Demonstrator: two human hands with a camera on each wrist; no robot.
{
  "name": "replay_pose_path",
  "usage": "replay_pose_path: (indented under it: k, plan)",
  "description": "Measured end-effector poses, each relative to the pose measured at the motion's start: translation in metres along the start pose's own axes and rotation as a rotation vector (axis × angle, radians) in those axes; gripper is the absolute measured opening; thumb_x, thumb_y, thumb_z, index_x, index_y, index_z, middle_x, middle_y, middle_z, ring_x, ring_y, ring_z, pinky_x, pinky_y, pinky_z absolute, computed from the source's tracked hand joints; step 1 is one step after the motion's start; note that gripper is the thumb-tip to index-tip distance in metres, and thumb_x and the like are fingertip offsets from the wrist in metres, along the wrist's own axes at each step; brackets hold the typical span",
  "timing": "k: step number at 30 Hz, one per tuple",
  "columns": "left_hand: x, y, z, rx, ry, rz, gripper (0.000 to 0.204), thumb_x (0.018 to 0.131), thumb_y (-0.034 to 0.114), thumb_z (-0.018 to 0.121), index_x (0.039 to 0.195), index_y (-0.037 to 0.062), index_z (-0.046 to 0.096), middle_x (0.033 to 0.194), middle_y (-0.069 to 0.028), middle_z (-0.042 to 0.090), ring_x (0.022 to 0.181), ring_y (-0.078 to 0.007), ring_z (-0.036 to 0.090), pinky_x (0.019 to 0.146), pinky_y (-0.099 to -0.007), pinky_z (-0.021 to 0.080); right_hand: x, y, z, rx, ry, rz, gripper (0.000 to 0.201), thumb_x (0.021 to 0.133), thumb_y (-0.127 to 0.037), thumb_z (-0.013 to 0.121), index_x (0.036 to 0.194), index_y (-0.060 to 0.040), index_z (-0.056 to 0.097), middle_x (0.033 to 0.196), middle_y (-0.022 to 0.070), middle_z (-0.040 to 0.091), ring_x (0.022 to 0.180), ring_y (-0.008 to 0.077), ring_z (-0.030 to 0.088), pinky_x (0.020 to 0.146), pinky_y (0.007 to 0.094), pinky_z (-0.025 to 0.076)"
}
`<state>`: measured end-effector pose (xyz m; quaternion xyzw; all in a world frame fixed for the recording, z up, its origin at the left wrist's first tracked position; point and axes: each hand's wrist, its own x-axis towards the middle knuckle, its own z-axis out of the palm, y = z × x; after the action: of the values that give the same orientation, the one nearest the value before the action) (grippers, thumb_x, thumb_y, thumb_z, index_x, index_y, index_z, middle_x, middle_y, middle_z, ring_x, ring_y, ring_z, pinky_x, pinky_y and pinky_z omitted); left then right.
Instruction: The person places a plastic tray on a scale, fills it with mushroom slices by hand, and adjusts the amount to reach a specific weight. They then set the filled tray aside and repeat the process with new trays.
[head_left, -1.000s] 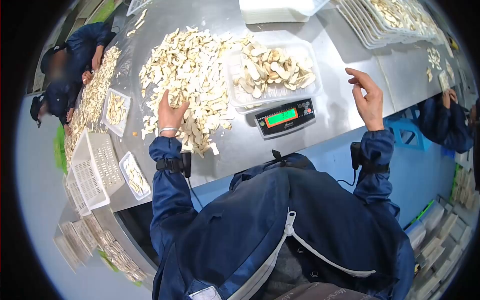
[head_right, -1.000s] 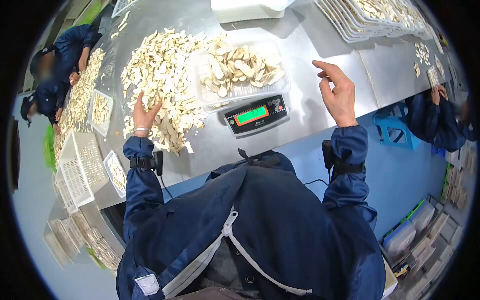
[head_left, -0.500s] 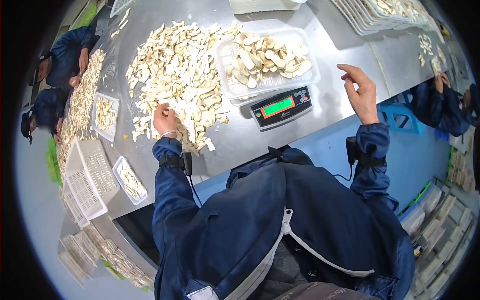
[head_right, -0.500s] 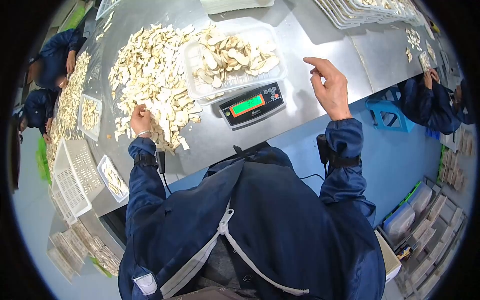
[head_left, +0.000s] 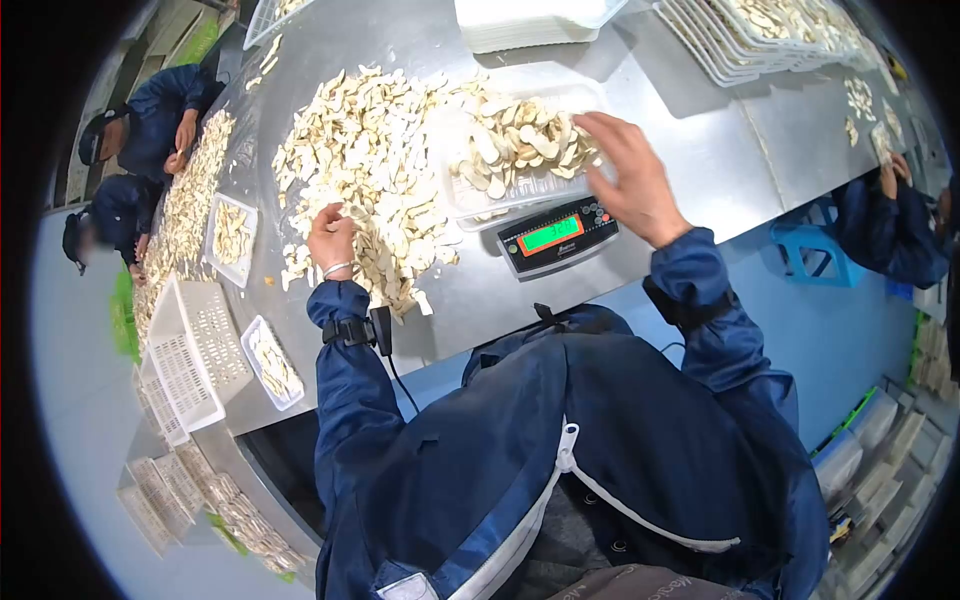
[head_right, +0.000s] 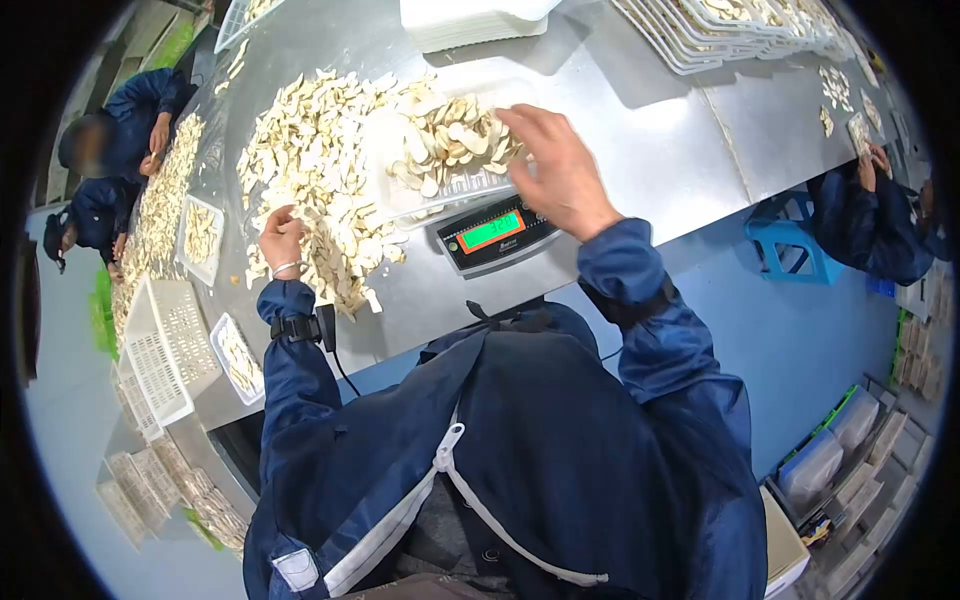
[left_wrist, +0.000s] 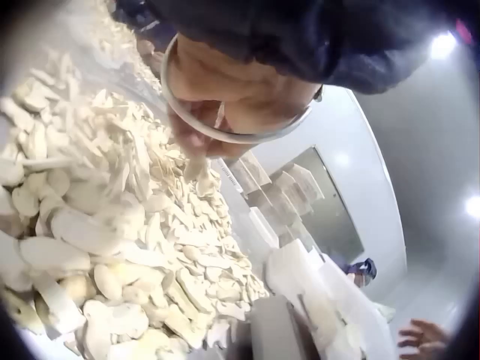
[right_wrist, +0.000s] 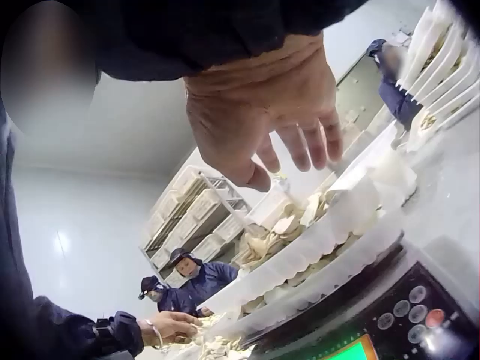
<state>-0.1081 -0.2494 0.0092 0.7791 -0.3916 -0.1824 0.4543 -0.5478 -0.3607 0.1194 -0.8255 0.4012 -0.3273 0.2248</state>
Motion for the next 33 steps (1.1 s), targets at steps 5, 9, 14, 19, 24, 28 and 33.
replay_pose_path:
  k: [5,9,14,19,24,28,33]
  plan:
    - [-0.034,0.107,0.045,0.359,0.014,0.544,0.043,0.074,0.01,0.074,0.114,0.0053,0.06,0.116,-0.0145,0.057,0.111,-0.0313,0.05,0.096,-0.0402,0.039,0.023,-0.007,0.036,-0.205,-0.044,-0.088,0.053,0.077,-0.013,0.065,0.127,-0.008,0.051,0.129,0.0142,0.048,0.119,0.0325,0.045,0.097,0.0415,0.041]
    - [-0.059,0.182,0.103,0.182,-0.392,0.743,0.053,0.072,0.011,0.073,0.123,0.0068,0.056,0.117,-0.0147,0.056,0.111,-0.0327,0.049,0.097,-0.0402,0.04,0.034,-0.001,0.049,-0.211,-0.056,-0.125,0.049,0.074,-0.015,0.066,0.121,-0.0069,0.055,0.125,0.0144,0.052,0.113,0.0329,0.049,0.091,0.0437,0.043]
    - [-0.06,0.185,0.128,0.299,-0.36,0.798,0.045,0.074,0.005,0.069,0.118,0.0087,0.06,0.116,-0.0137,0.057,0.107,-0.0307,0.053,0.09,-0.0375,0.046,0.033,0.012,0.043,-0.106,-0.034,-0.198,0.032,0.077,-0.007,0.061,0.109,-0.004,0.059,0.117,0.0139,0.056,0.107,0.0314,0.052,0.089,0.0398,0.045]
    - [-0.066,0.178,0.117,0.157,-0.341,0.746,0.028,0.075,-0.003,0.063,0.102,0.0048,0.066,0.105,-0.0117,0.063,0.095,-0.0281,0.059,0.078,-0.0327,0.051,0.023,0.021,0.036,0.016,-0.019,-0.165,0.021,0.079,0.001,0.059,0.1,-0.0022,0.06,0.11,0.0124,0.059,0.099,0.0293,0.057,0.083,0.0369,0.048]
    - [-0.064,0.18,0.111,-0.148,-0.237,0.458,0.018,0.08,-0.002,0.062,0.096,0.0026,0.068,0.099,-0.0092,0.066,0.089,-0.0203,0.063,0.076,-0.0292,0.05,0.021,0.029,0.037,0.147,0.07,-0.086,0.015,0.079,0.005,0.057,0.092,-0.0005,0.061,0.103,0.0114,0.061,0.088,0.0269,0.061,0.076,0.0323,0.05]
    - [-0.058,0.181,0.101,-0.551,-0.248,0.055,0.014,0.088,0.003,0.06,0.1,-0.0009,0.066,0.096,-0.0082,0.067,0.088,-0.0155,0.064,0.075,-0.0273,0.051,0.032,0.027,0.021,0.345,0.128,0.018,0.014,0.08,0.006,0.056,0.092,0.0011,0.061,0.102,0.0085,0.061,0.088,0.0163,0.061,0.076,0.0261,0.05]
    - [-0.063,0.183,0.079,-0.96,-0.39,-0.294,0.01,0.091,0.009,0.057,0.099,0.0036,0.059,0.09,-0.0083,0.066,0.085,-0.0184,0.064,0.073,-0.0282,0.05,0.051,0.004,-0.01,0.524,0.152,0.039,0.015,0.081,0.003,0.056,0.094,-0.0008,0.062,0.099,0.0069,0.063,0.091,0.0156,0.062,0.077,0.0276,0.051]
